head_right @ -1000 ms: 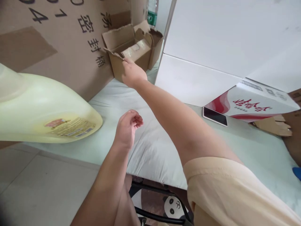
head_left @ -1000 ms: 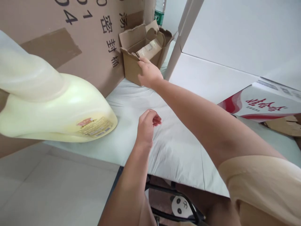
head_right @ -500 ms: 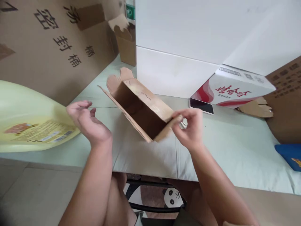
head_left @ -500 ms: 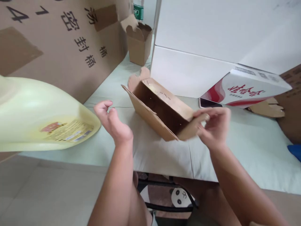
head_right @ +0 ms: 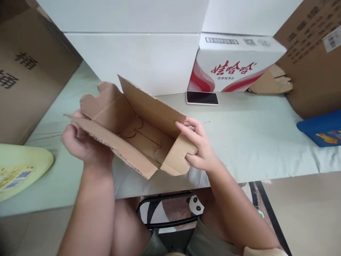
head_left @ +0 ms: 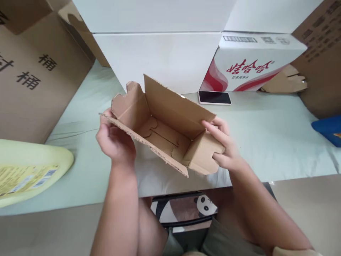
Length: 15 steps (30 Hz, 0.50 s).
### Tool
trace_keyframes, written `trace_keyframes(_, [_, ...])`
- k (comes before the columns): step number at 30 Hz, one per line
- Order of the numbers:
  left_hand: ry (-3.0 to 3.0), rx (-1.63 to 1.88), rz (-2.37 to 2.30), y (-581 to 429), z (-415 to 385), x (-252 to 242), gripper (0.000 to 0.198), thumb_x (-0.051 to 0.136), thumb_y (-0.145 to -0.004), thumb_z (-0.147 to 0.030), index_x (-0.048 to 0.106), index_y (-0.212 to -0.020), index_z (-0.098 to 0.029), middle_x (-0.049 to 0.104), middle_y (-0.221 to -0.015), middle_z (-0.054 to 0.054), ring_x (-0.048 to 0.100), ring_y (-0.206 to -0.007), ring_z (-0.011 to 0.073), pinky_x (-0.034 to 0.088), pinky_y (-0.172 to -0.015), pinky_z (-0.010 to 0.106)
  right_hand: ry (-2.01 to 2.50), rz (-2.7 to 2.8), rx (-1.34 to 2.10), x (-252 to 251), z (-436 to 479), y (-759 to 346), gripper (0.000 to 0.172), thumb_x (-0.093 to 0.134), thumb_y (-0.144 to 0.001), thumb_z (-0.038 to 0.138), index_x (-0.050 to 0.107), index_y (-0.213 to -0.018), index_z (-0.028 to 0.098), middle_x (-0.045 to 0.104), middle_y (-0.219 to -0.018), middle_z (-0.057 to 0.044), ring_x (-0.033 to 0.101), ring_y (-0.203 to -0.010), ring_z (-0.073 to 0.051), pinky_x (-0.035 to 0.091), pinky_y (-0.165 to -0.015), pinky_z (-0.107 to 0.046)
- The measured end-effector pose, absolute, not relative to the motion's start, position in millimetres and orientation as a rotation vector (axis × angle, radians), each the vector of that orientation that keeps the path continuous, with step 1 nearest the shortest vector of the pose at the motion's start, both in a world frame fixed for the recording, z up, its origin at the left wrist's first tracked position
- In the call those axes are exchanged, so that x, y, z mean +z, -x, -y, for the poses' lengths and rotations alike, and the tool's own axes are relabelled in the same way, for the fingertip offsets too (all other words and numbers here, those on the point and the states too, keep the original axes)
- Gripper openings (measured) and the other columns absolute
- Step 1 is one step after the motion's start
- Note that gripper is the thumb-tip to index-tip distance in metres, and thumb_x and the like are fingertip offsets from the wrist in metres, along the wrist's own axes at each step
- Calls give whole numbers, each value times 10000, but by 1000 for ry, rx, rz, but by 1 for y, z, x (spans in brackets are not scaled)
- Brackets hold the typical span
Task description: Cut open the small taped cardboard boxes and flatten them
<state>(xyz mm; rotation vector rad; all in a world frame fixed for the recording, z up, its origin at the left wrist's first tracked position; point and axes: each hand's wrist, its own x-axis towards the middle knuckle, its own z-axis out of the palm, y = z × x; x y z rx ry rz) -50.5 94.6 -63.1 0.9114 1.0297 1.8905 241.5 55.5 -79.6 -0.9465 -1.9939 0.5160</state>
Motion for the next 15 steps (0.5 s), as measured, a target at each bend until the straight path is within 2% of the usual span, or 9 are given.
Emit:
trace_keyframes(2, [-907,1996,-965,46,-96,-63,359,579,-807,-596,578,-844,-239,715,-1077,33,605,-1225,278,478,-1107,395,936,1949,541,-78,-54,-243,750,524,-916,471,404,-1651,385,464,-1494,-91,474,-1397,-346,472,-1162,-567])
trace_keyframes(3, [-916,2033,-927,45,-95,-63,357,583,-817,-583,632,-834,-230,733,-1052,45,626,-1192,284,487,-1094,407,925,1924,559,-76,-53,-244,733,507,-942,516,389,-1656,400,477,-1467,-89,485,-1380,-342,469,-1165,-570])
trace_keyframes(7, [-1120,1929,-951,43,-90,-67,463,505,-930,-519,796,-779,-192,773,-945,92,670,-1051,268,496,-1058,407,952,1826,656,-70,-48,-242,627,446,-996,621,475,-1591,425,547,-1349,-84,573,-1263,-334,522,-1096,-576])
trace_keyframes(11, [-1253,1866,-1034,43,-85,-71,454,507,-974,-490,775,-710,-236,752,-889,78,677,-994,261,509,-1049,432,1080,1784,593,-74,-48,-229,531,492,-1037,481,463,-1566,437,563,-1453,-63,546,-1382,-317,476,-1183,-539])
trace_keyframes(15, [-1274,1790,-1165,45,-82,-74,408,609,-944,-609,727,-797,-247,730,-936,55,679,-1028,258,529,-1046,422,1183,1772,553,-70,-45,-221,694,582,-1007,431,297,-1640,414,458,-1598,-66,461,-1484,-313,432,-1241,-541])
